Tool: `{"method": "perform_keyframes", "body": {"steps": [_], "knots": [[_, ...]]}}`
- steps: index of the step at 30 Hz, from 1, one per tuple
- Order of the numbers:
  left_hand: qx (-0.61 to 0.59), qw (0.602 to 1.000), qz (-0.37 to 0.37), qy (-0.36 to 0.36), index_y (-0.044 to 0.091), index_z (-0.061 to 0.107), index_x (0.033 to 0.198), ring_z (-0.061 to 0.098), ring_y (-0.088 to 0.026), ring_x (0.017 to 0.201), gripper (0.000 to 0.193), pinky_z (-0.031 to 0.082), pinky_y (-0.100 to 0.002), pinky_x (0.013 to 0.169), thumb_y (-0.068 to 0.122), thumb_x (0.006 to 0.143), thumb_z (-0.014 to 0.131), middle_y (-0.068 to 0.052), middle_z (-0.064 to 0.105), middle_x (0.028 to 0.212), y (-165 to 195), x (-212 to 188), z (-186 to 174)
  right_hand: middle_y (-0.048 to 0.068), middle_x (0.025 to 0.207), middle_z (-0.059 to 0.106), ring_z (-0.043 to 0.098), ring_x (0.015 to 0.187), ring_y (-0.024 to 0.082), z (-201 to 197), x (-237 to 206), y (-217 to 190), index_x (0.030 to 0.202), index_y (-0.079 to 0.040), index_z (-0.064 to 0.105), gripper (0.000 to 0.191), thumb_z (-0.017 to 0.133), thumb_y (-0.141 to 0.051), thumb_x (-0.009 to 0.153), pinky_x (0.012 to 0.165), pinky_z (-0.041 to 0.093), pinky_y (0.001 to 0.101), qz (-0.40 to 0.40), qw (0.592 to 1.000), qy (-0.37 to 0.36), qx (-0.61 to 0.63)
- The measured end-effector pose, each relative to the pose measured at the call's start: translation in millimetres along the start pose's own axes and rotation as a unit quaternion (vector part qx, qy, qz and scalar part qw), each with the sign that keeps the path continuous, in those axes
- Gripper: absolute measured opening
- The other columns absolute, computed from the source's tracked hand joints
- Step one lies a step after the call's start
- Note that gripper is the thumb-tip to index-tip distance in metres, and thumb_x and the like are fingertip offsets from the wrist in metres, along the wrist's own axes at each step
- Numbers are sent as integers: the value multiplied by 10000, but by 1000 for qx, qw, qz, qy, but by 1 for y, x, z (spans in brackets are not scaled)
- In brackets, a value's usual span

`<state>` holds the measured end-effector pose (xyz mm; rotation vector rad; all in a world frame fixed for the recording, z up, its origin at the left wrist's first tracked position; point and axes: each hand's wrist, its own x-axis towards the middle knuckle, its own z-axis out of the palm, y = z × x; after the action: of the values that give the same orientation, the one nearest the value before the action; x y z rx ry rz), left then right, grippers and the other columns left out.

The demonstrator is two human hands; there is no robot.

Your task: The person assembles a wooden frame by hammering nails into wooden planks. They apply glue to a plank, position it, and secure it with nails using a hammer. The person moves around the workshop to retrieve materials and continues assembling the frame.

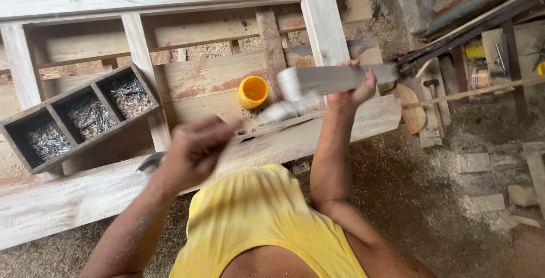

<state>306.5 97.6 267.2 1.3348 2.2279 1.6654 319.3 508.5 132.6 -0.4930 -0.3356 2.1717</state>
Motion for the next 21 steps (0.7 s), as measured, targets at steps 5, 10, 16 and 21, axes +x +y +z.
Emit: {"method": "perform_keyframes", "body": {"steps": [5, 10, 16, 21], "knots": [[24, 996, -22, 87, 123, 685, 1350, 511, -89, 582, 327, 433, -278, 477, 69, 1029, 657, -19, 601, 746, 3, 10, -22, 111, 905, 655, 702, 804, 287, 11, -37, 10, 1121, -49, 555, 324, 524, -127, 807, 757, 628, 436, -68, 936, -166, -304], [137, 989, -3, 47, 180, 685, 1356, 471, -63, 481, 328, 412, -272, 404, 132, 1035, 637, 8, 609, 703, 15, 23, -41, 93, 885, 698, 653, 788, 204, 3, -76, 12, 978, 11, 713, 247, 553, 13, 790, 706, 529, 346, -224, 723, -358, -546], [249, 968, 26, -21, 224, 652, 1405, 450, -70, 442, 356, 406, -250, 376, 210, 1052, 607, -3, 598, 705, 18, 33, -54, 80, 833, 662, 636, 729, 168, -1, -86, 6, 947, 6, 672, 225, 532, -27, 774, 662, 524, 313, -262, 673, -404, -561], [296, 951, 43, -78, 239, 655, 1388, 427, -75, 400, 354, 378, -231, 322, 228, 1041, 585, -14, 613, 707, 22, 36, -53, 19, 677, 606, 573, 536, 112, -2, -82, 8, 934, 12, 668, 196, 528, -38, 806, 496, 478, 280, -239, 665, -414, -573]]}}
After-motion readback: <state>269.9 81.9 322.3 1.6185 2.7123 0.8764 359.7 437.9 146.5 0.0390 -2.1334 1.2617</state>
